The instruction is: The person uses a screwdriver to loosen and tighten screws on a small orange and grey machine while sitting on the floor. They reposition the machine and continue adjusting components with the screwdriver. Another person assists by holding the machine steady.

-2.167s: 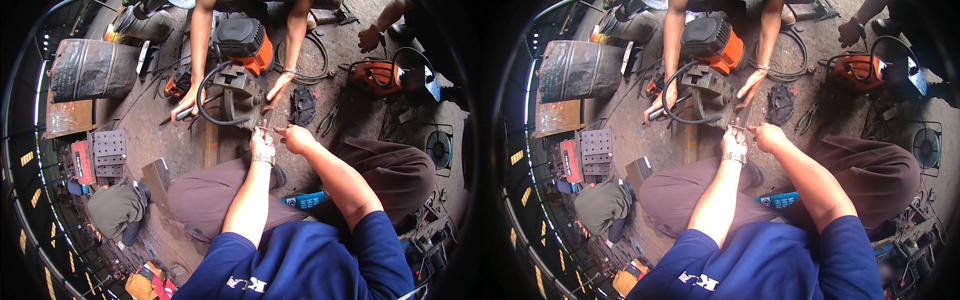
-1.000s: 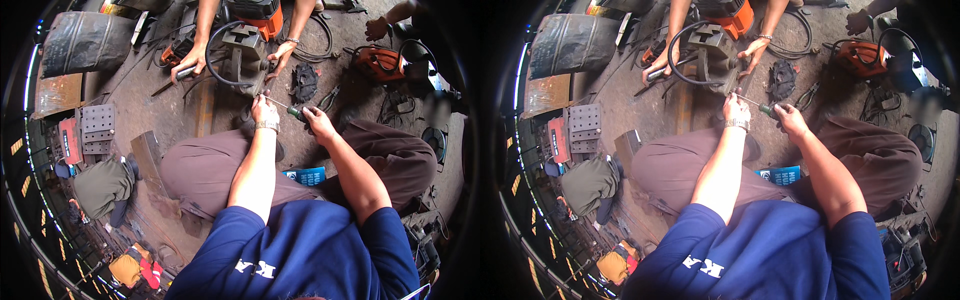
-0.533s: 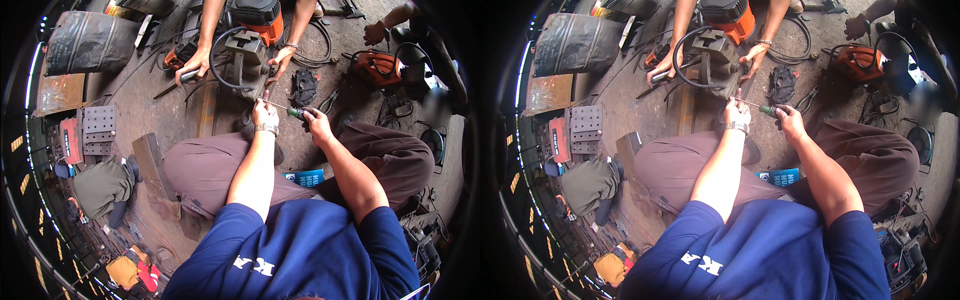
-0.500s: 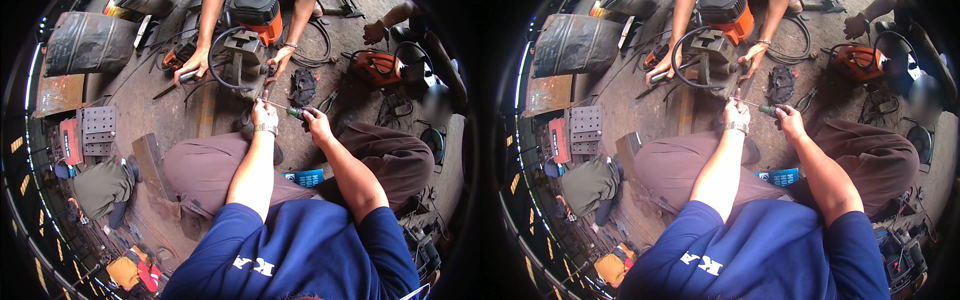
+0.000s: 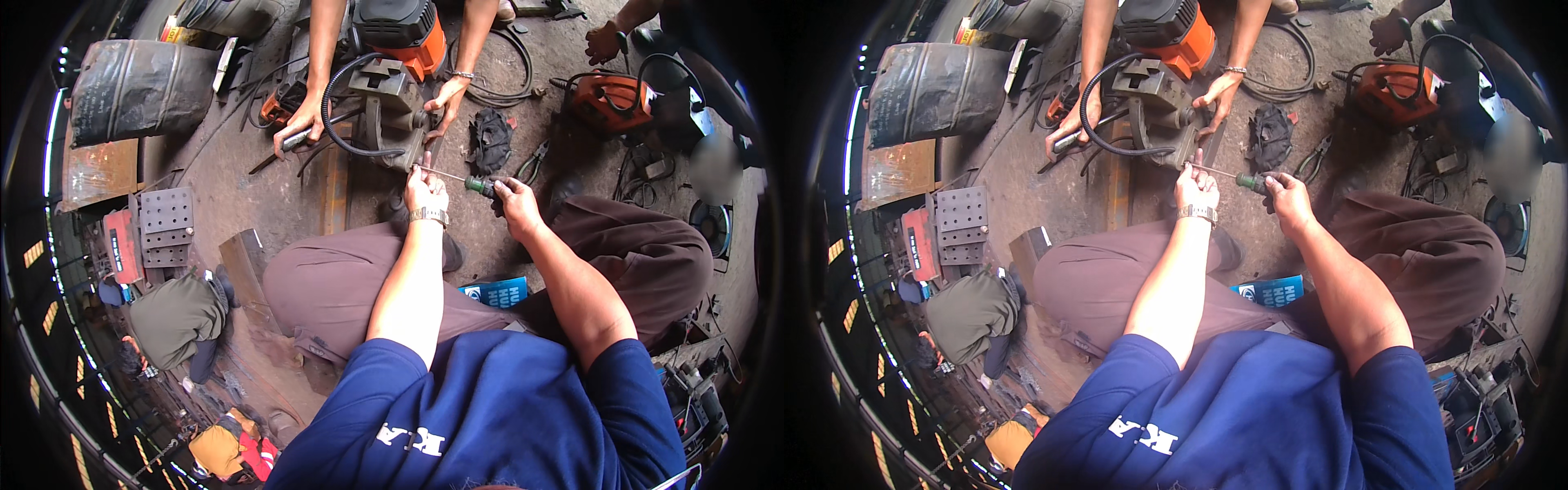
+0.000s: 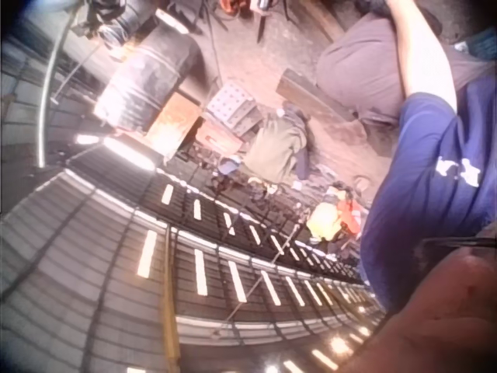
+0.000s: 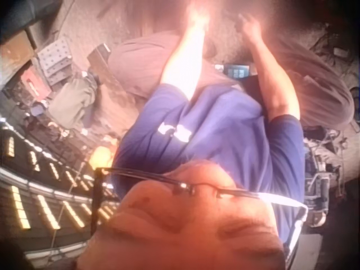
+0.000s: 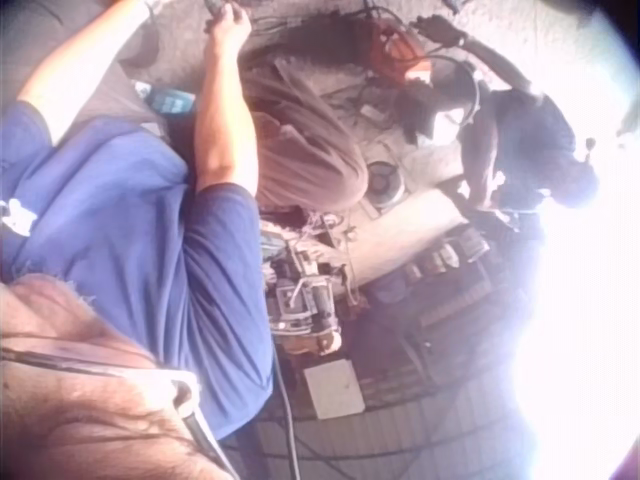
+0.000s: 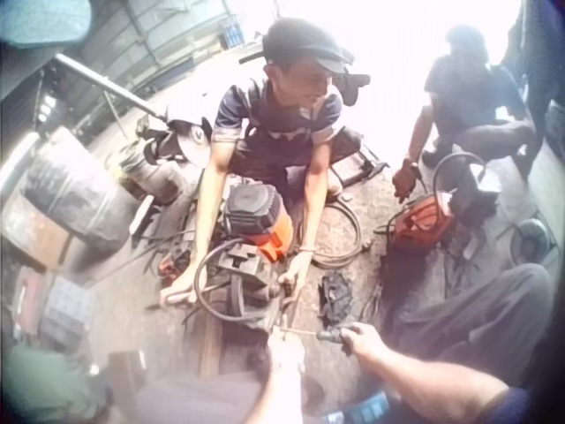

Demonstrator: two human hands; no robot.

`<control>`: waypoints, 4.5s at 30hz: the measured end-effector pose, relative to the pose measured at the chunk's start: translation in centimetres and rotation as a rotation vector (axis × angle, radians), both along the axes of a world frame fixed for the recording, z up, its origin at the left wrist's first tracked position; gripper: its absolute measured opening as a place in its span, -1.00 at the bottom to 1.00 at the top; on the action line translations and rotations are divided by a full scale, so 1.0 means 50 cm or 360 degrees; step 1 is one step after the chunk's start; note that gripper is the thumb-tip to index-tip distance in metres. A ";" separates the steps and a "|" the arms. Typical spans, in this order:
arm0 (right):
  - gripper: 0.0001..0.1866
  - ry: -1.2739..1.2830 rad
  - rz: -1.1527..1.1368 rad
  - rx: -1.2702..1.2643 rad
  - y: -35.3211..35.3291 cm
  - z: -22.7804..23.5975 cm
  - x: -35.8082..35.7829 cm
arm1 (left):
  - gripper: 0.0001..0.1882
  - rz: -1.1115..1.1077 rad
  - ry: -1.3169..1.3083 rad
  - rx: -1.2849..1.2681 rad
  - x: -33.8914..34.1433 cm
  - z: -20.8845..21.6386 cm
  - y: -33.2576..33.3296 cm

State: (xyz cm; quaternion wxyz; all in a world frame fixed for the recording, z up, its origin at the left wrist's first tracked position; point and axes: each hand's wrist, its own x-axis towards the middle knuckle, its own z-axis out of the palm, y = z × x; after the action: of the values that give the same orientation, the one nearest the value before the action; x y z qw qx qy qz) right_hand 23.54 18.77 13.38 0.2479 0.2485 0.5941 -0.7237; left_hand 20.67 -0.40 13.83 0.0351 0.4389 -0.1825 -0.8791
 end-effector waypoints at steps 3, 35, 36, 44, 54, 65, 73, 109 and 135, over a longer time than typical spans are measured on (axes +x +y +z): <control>-0.79 -0.0030 0.0009 -0.0013 -0.003 -0.003 0.000 | -0.74 0.0037 0.0024 0.0006 0.001 -0.011 -0.008; -0.76 -0.0030 -0.0060 -0.0172 -0.013 -0.039 0.016 | -0.80 0.0025 0.0006 -0.0108 0.002 -0.049 -0.011; -0.76 0.0014 -0.0010 -0.0130 -0.012 -0.032 0.014 | -0.81 0.0026 0.0005 -0.0108 0.002 -0.053 -0.016; -0.74 0.0040 -0.0008 -0.0072 -0.030 -0.032 0.054 | -0.75 0.0001 -0.0099 -0.0149 0.002 -0.041 -0.012; -0.80 -0.0028 -0.0068 -0.0066 -0.041 -0.005 0.048 | -0.81 0.0003 -0.0115 -0.0184 -0.002 -0.056 -0.021; -0.76 0.0693 0.0171 0.0705 -0.008 0.013 0.002 | -0.70 -0.0045 -0.0004 -0.0251 0.000 -0.060 -0.012; -0.76 0.0650 0.0222 0.0693 -0.003 0.005 0.011 | -0.68 -0.0058 -0.0063 -0.0225 0.002 -0.068 -0.013; -0.67 -0.0399 0.0262 -0.0193 0.035 -0.041 -0.002 | -0.80 -0.0565 -0.0425 -0.0744 -0.004 -0.023 0.016; -0.66 -0.0746 0.0084 -0.0035 -0.012 0.009 -0.010 | -0.73 -0.0536 -0.0391 -0.0754 0.014 -0.034 0.002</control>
State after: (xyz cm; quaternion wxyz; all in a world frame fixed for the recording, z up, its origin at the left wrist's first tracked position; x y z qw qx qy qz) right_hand 23.04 18.15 13.83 0.4007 0.3915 0.5186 -0.6460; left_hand 21.37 -0.30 12.12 -0.0321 0.4850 -0.4551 -0.7461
